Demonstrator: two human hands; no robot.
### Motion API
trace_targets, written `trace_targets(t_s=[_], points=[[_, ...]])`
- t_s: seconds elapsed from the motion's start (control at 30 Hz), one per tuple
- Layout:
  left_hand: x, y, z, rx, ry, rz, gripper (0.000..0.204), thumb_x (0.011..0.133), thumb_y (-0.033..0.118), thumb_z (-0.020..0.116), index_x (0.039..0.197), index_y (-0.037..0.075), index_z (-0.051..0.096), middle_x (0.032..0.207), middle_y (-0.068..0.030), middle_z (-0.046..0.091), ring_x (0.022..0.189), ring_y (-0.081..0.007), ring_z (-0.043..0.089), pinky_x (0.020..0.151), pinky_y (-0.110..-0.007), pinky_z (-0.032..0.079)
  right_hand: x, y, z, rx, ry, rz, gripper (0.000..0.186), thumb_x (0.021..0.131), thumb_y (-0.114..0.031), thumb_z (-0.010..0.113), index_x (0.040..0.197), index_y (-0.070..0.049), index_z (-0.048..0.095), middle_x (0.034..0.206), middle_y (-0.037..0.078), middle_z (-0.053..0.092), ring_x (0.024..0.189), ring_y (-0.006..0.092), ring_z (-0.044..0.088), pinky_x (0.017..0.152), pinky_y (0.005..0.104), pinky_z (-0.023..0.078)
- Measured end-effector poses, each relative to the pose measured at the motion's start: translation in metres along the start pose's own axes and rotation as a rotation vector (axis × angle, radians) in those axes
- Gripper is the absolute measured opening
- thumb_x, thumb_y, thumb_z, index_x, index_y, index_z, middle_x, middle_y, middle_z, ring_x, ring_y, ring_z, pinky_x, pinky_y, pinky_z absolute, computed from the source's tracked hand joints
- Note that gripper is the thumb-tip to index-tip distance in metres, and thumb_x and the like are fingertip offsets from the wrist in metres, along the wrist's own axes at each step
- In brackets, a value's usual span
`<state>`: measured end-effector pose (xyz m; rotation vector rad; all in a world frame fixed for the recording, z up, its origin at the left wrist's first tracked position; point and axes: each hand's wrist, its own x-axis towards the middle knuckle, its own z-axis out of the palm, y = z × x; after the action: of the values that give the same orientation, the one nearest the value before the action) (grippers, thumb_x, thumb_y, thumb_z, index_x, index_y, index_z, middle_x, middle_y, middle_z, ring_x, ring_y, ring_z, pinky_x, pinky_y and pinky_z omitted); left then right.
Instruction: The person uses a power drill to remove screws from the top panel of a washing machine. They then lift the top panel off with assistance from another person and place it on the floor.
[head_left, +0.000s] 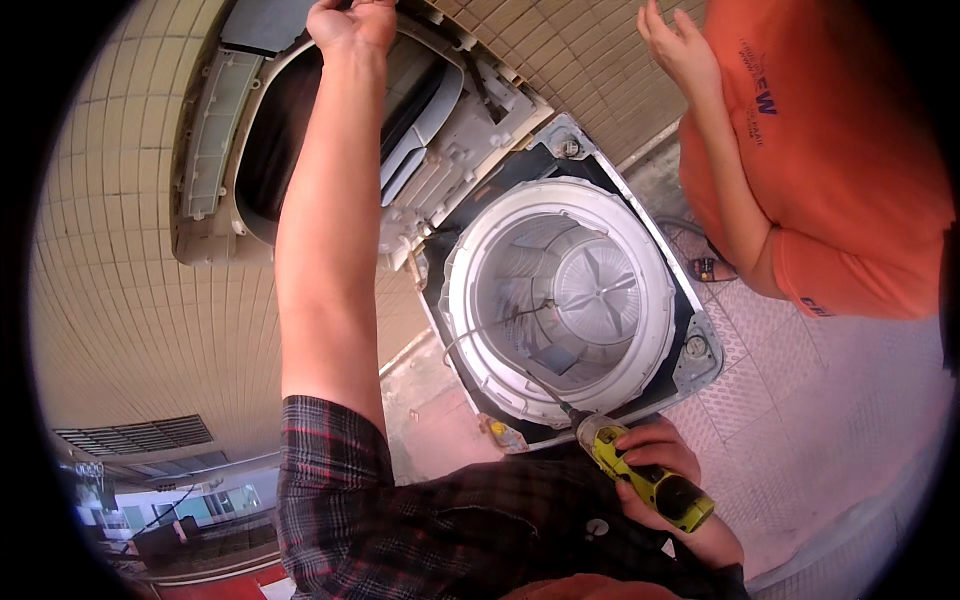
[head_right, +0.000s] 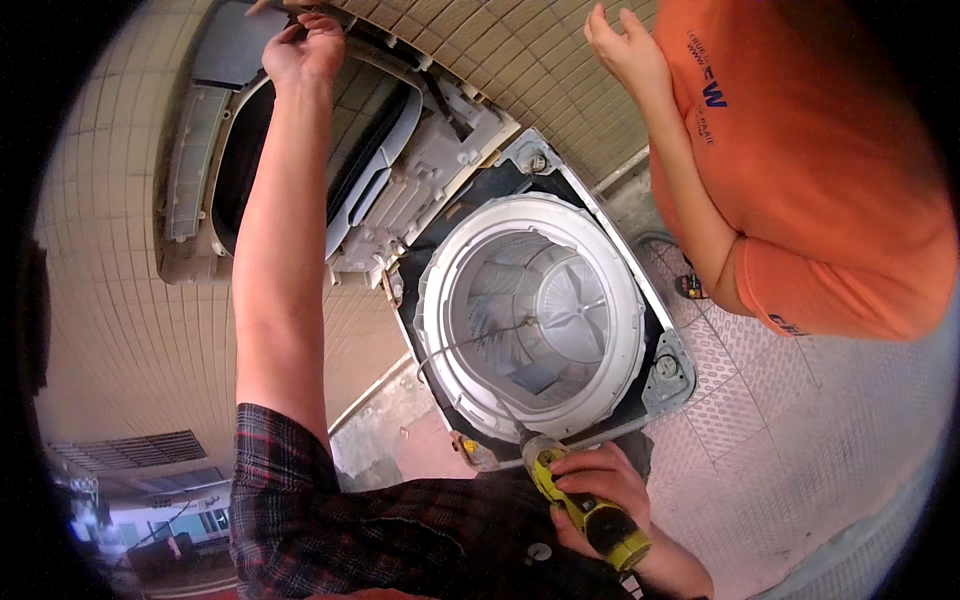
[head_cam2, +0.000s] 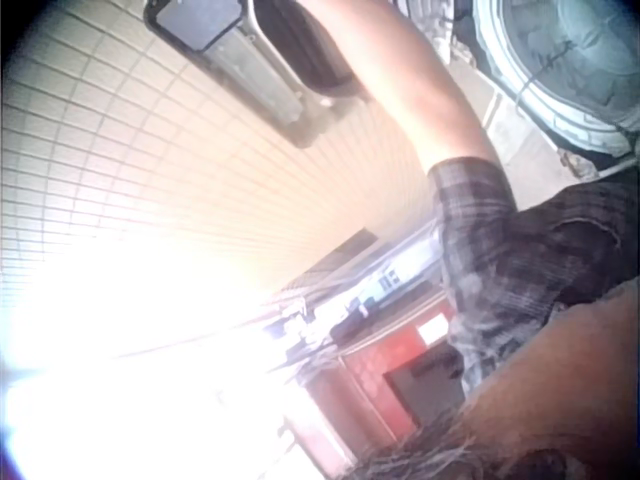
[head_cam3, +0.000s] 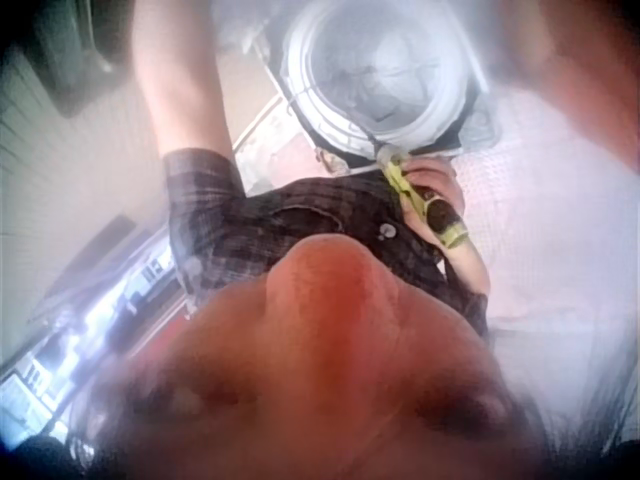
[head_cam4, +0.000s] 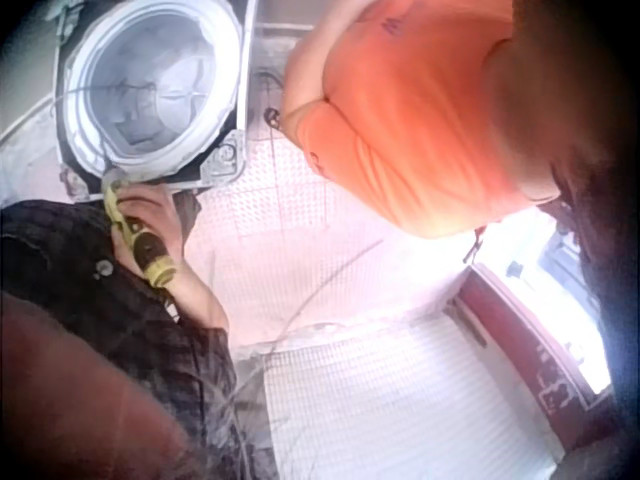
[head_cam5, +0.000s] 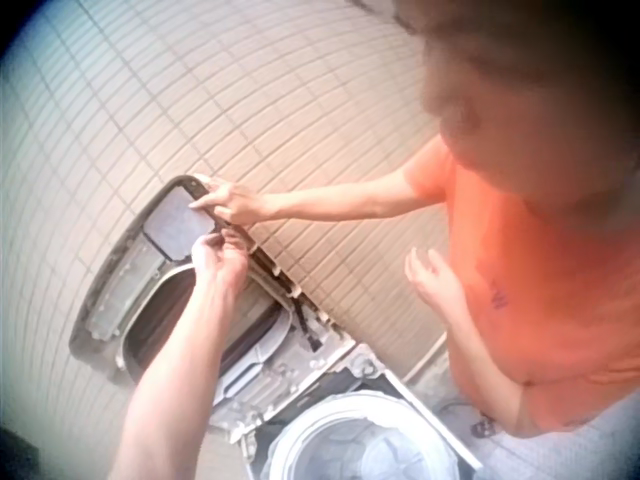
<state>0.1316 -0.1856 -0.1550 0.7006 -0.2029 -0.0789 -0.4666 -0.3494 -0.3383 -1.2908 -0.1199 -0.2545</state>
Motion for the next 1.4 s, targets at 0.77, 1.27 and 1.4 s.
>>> trace_targets(t_s=[0.77, 1.27, 1.4], points=[[0.024, 0.033, -0.051, 0.136, 0.054, 0.156, 0.039, 0.101, 0.008, 0.037, 0.135, -0.009, 0.027, 0.128, -0.0305, 0.05, 0.112, -0.0371, 0.06, 0.087, -0.047, 0.057, 0.005, -0.004, 0.0, -0.061, -0.071, 0.086, 0.038, 0.072, -0.003, 0.078, 0.107, -0.006, 0.062, 0.112, 0.015, 0.067, 0.096, 0.0291, 0.063, 0.086, 0.0386, 0.05], [0.016, 0.054, -0.038, 0.599, -0.074, 0.168, 0.04, 0.11, 0.018, 0.022, 0.133, -0.012, 0.034, 0.137, -0.0324, 0.049, 0.123, -0.0467, 0.057, 0.102, -0.053, 0.054, 0.011, -0.004, 0.011, -0.079, -0.062, 0.09, 0.041, 0.069, -0.002, 0.08, 0.107, -0.006, 0.065, 0.113, 0.014, 0.068, 0.096, 0.0297, 0.064, 0.086, 0.0379, 0.05], [0.029, 0.072, -0.044, 0.657, -0.005, 0.142, 0.039, 0.109, 0.016, 0.023, 0.134, -0.012, 0.036, 0.134, -0.0312, 0.054, 0.119, -0.0438, 0.06, 0.098, -0.047, 0.057, 0.003, -0.008, 0.011, -0.084, -0.114, 0.079, 0.036, 0.075, -0.003, 0.075, 0.108, -0.004, 0.062, 0.115, 0.016, 0.065, 0.101, 0.0299, 0.062, 0.09, 0.0385, 0.05]])
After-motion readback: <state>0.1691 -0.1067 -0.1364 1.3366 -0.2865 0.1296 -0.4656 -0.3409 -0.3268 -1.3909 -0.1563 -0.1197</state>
